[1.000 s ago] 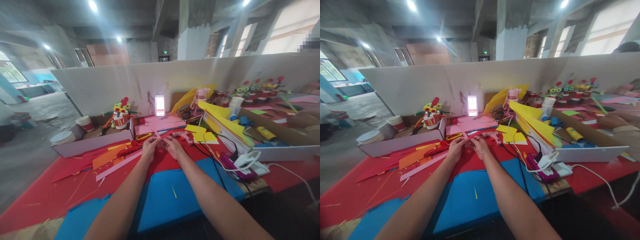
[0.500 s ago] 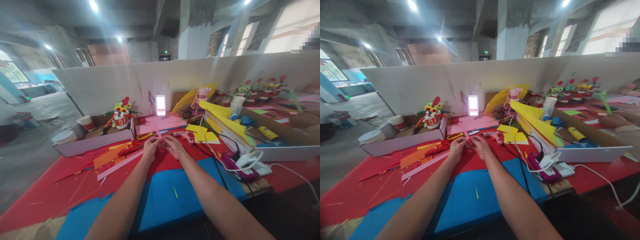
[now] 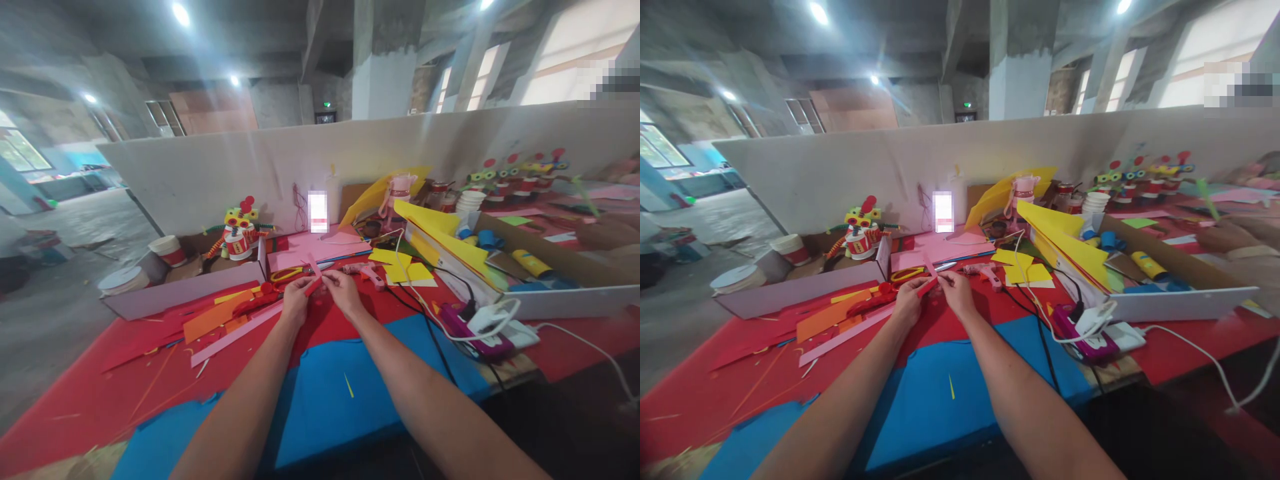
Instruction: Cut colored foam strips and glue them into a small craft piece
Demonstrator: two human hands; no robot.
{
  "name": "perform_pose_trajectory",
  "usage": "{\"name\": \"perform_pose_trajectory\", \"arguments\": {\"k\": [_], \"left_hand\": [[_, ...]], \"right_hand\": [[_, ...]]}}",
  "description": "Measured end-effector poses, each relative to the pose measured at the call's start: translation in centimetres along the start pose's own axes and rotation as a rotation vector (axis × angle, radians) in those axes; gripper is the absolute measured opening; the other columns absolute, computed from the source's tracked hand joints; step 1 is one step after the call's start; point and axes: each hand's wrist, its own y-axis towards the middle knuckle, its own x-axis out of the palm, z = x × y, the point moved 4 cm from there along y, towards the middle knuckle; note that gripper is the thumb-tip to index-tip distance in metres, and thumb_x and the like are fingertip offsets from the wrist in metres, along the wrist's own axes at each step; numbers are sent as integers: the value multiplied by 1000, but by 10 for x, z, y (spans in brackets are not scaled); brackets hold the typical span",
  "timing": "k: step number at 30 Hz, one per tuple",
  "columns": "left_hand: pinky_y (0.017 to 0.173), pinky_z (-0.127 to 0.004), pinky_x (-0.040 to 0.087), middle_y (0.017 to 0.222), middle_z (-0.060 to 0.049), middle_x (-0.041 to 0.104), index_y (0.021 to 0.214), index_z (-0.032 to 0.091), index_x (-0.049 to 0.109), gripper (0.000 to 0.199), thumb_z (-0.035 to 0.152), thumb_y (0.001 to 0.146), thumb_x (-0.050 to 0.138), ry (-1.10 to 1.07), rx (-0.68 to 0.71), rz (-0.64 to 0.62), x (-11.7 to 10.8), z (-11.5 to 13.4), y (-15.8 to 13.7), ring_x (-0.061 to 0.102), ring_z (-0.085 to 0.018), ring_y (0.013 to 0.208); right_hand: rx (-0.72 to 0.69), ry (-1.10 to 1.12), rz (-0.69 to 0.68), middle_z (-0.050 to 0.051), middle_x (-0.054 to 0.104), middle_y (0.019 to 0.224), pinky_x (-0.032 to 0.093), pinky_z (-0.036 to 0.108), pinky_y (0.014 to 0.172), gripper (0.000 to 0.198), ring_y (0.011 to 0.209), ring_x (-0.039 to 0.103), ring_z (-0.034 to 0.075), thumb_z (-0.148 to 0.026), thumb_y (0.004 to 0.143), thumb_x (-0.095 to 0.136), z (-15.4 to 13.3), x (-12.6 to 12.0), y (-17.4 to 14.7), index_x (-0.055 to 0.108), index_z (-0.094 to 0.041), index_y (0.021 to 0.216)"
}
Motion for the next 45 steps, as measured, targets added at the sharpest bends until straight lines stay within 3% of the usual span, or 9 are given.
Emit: {"name": "perform_pose_trajectory", "arguments": {"k": [5, 13, 19, 23, 27, 37, 45], "left_hand": [[47, -25, 46, 56, -2, 65, 71, 13, 68, 34, 31, 49, 86, 17, 17, 42, 0, 2, -1, 58, -13, 47], [55, -23, 45, 63, -2, 66, 67, 14, 63, 27, 22, 49, 83, -19, 17, -29, 6, 4, -2, 59, -11, 56], [51, -22, 43, 60, 0, 63, 69, 13, 60, 33, 32, 56, 84, 23, 57, 15, 4, 4, -3, 55, -9, 50], [45, -22, 41, 55, 0, 61, 68, 13, 59, 37, 35, 53, 85, 54, 43, 50, -1, 1, -1, 54, -10, 44], [45, -22, 42, 53, 0, 62, 65, 15, 55, 38, 32, 50, 86, 47, 57, 70, -5, 0, 1, 55, -11, 44], [48, -24, 45, 53, -1, 62, 61, 15, 54, 36, 31, 50, 85, -8, 2, 63, -4, -1, 1, 57, -12, 46], [48, -20, 40, 54, 2, 59, 61, 14, 58, 35, 37, 55, 84, -2, 95, 101, -9, 7, 2, 51, -8, 47]], "right_hand": [[-47, -4, -21, 0, 70, 70, 52, 32, 65, 15, 61, 63, 18, -36, 67, 69, -4, 3, 0, 69, -23, 74], [118, 200, 61, -2, 65, 61, 54, 31, 62, 33, 58, 63, 16, -43, 60, 76, 10, 2, 2, 62, -20, 79], [150, 216, 3, 0, 67, 65, 55, 32, 59, 36, 59, 65, 18, -44, 58, 78, 10, 5, -1, 62, -19, 79], [172, 231, -62, 0, 67, 69, 56, 34, 69, 36, 65, 67, 17, -42, 57, 80, 8, 8, -4, 63, -18, 78], [203, 254, -85, -1, 65, 64, 56, 33, 69, 37, 62, 65, 16, -41, 55, 82, 5, 7, -6, 64, -18, 76], [191, 210, -13, -1, 66, 64, 54, 30, 67, 37, 57, 62, 13, -41, 51, 83, 7, 2, -4, 66, -16, 72], [202, 149, 53, -2, 65, 61, 51, 27, 60, 30, 56, 62, 14, -37, 55, 80, 11, -3, 0, 65, -17, 71]]}}
